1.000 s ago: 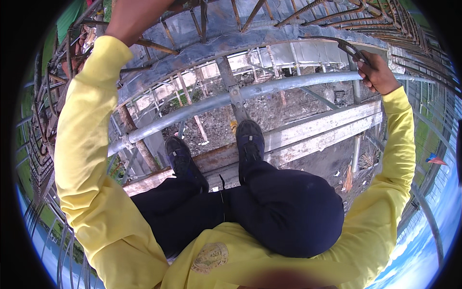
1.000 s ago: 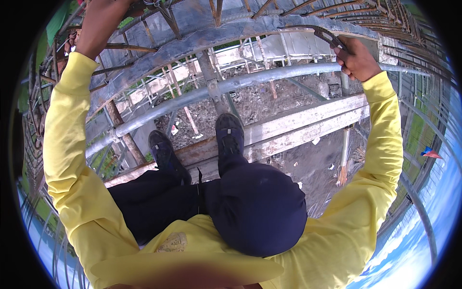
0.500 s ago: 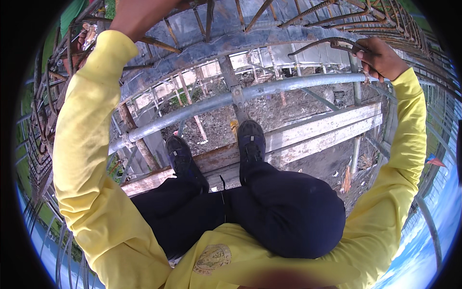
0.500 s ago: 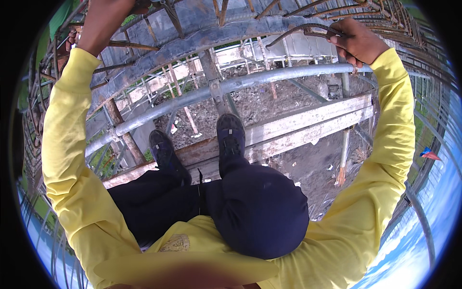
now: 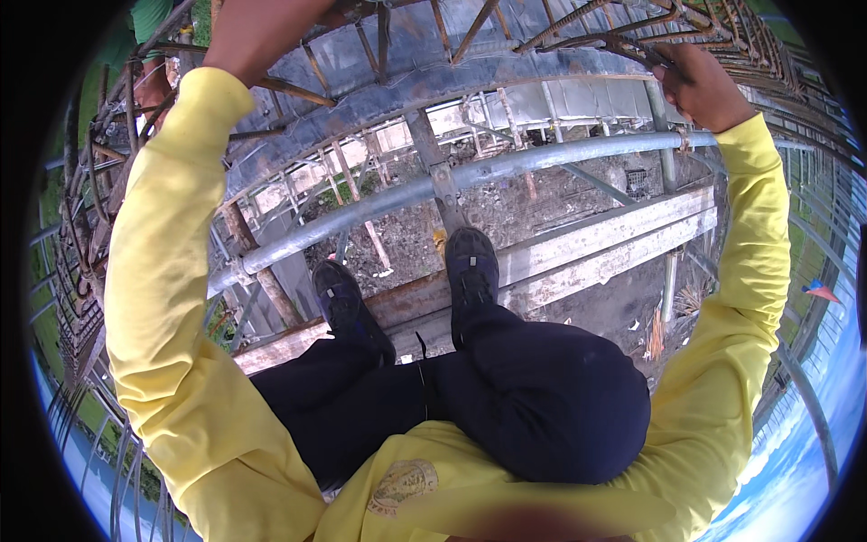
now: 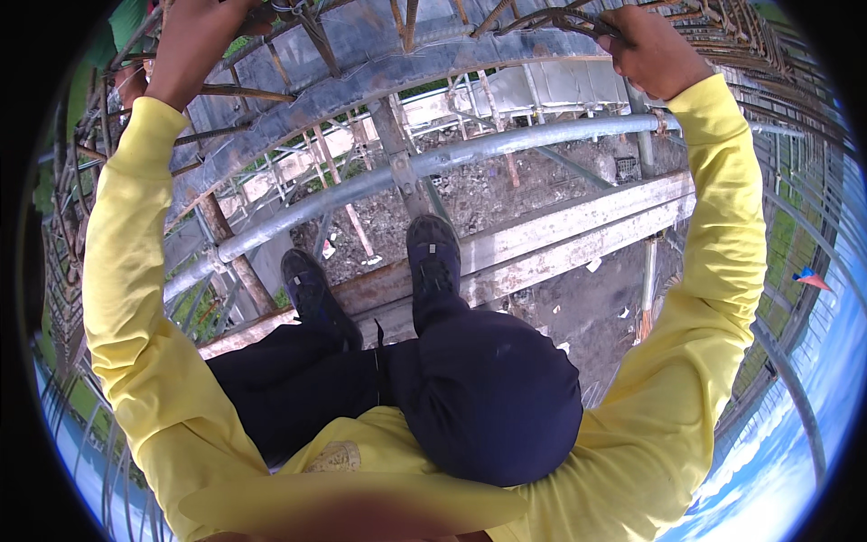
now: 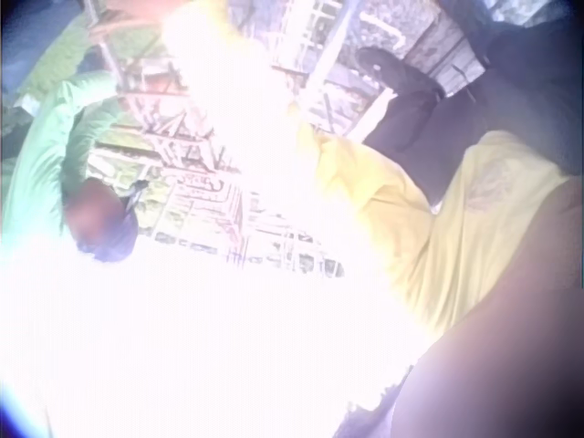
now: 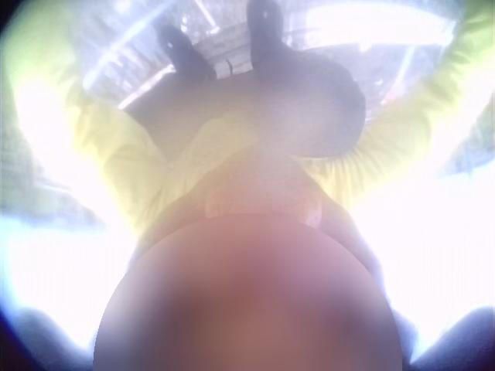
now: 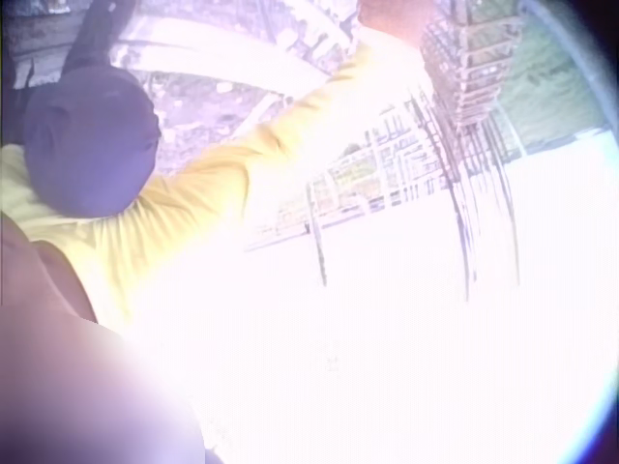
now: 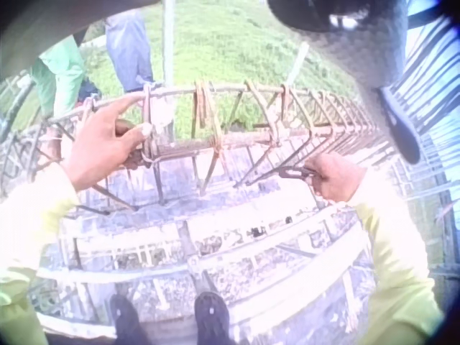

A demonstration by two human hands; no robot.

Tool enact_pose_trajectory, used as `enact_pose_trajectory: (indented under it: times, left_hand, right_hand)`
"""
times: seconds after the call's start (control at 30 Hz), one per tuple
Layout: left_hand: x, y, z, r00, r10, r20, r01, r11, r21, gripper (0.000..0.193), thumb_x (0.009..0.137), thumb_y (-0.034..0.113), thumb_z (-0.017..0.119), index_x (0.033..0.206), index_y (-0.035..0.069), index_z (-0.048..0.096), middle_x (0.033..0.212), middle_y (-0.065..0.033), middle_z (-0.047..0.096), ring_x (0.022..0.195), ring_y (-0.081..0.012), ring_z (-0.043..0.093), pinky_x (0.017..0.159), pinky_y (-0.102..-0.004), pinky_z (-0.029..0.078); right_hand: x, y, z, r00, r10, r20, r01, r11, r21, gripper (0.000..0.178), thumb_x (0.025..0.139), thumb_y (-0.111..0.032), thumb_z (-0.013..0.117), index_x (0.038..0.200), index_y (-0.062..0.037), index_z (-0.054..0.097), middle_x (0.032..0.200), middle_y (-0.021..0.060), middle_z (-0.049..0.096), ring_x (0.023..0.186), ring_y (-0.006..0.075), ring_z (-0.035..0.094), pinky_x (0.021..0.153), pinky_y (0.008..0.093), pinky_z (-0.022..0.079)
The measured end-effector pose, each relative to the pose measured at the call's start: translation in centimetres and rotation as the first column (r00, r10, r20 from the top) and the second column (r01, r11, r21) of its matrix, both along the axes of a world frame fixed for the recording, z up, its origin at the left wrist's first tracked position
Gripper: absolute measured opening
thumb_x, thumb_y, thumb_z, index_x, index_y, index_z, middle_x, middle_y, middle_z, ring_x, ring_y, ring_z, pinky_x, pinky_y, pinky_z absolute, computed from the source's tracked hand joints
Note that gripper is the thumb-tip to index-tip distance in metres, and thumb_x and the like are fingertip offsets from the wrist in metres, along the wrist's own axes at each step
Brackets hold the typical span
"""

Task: The person stands on a wooden plank of a metal scaffolding structure and uses pliers to tighten wire ties at multiple joints of the scaffolding frame. The person repeatedly reaches for wire ties, wraps them around intersecting metal bars, and twists them with pliers to secure the structure.

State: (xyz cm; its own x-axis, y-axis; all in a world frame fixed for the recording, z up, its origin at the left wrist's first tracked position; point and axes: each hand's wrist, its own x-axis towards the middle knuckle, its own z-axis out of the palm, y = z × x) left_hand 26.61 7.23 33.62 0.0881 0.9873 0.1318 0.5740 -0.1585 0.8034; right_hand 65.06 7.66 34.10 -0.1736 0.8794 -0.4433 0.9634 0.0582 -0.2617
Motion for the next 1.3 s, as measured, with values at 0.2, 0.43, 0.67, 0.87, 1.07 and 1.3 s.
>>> enact_pose_trajectory:
  times: [0.2, 0.43, 0.67, 0.87, 1.07, 1.3]
  left_hand:
    - [-0.1, 0.1, 0.2, 1.0, -0.02, 0.004, 0.02, 0.999, -0.039, 0.054, 0.096, 0.013, 0.064, 0.145, 0.005, 0.045, 0.078, -0.0083, 0.069, 0.061, -0.0105, 0.062, 0.055, -0.0272, 0.05]
    - [-0.4, 0.4, -0.4, 0.996, -0.026, 0.08, 0.031, 0.998, -0.056, 0.053, 0.096, 0.011, 0.063, 0.146, 0.007, 0.046, 0.077, -0.007, 0.067, 0.062, -0.0099, 0.062, 0.055, -0.0268, 0.051]
    - [0.0, 1.1, -0.2, 0.993, 0.049, 0.109, -0.032, 0.988, -0.148, 0.053, 0.094, 0.009, 0.065, 0.145, 0.01, 0.049, 0.075, -0.0026, 0.067, 0.063, -0.0071, 0.06, 0.055, -0.0246, 0.049]
    - [-0.6, 0.2, -0.2, 0.998, -0.01, -0.063, 0.009, 1.0, -0.003, 0.054, 0.094, 0.013, 0.067, 0.144, 0.009, 0.049, 0.075, -0.0036, 0.069, 0.062, -0.0063, 0.059, 0.058, -0.0251, 0.047]
    - [-0.6, 0.5, -0.3, 1.0, -0.006, 0.02, 0.007, 0.999, -0.045, 0.054, 0.094, 0.013, 0.067, 0.145, 0.008, 0.048, 0.075, -0.0034, 0.069, 0.063, -0.0063, 0.059, 0.059, -0.025, 0.047]
    - [-0.9, 0.8, -0.7, 0.996, 0.014, 0.086, -0.011, 0.999, -0.034, 0.056, 0.093, 0.01, 0.066, 0.146, 0.009, 0.047, 0.098, -0.0107, 0.071, 0.078, -0.0088, 0.063, 0.069, -0.0247, 0.052]
  right_hand:
    - [0.8, -5.1, 2.7, 0.998, 0.025, -0.064, -0.027, 0.999, -0.021, 0.022, 0.098, -0.01, 0.056, 0.116, 0.0035, 0.06, 0.062, 0.0088, 0.056, 0.049, 0.0179, 0.055, 0.049, 0.0346, 0.044]
    - [-1.1, -16.7, -1.6, 0.951, -0.249, -0.186, 0.292, 0.919, 0.263, 0.025, 0.1, -0.016, 0.055, 0.117, 0.0017, 0.06, 0.062, 0.0072, 0.057, 0.053, 0.0158, 0.054, 0.054, 0.0315, 0.044]
    - [-3.9, -19.1, -7.4, 0.823, -0.495, -0.28, 0.565, 0.768, 0.303, 0.019, 0.098, -0.009, 0.054, 0.113, 0.0, 0.06, 0.067, 0.014, 0.063, 0.06, 0.0316, 0.067, 0.059, 0.039, 0.051]
    - [-3.3, -20.1, -11.9, 0.792, -0.473, -0.386, 0.6, 0.722, 0.346, 0.007, 0.097, -0.008, 0.056, 0.097, -0.0011, 0.059, 0.065, 0.013, 0.061, 0.058, 0.029, 0.065, 0.058, 0.0384, 0.05]
    - [-3.4, -21.1, -12.7, 0.715, -0.514, -0.474, 0.673, 0.688, 0.271, 0.008, 0.096, -0.009, 0.056, 0.096, -0.0011, 0.058, 0.064, 0.0137, 0.06, 0.057, 0.0301, 0.064, 0.057, 0.039, 0.048]
    - [-5.8, -21.3, -18.3, 0.46, -0.51, -0.727, 0.824, 0.55, 0.135, 0.015, 0.099, -0.017, 0.058, 0.101, -0.0024, 0.06, 0.073, 0.0108, 0.063, 0.061, 0.0233, 0.061, 0.058, 0.0371, 0.048]
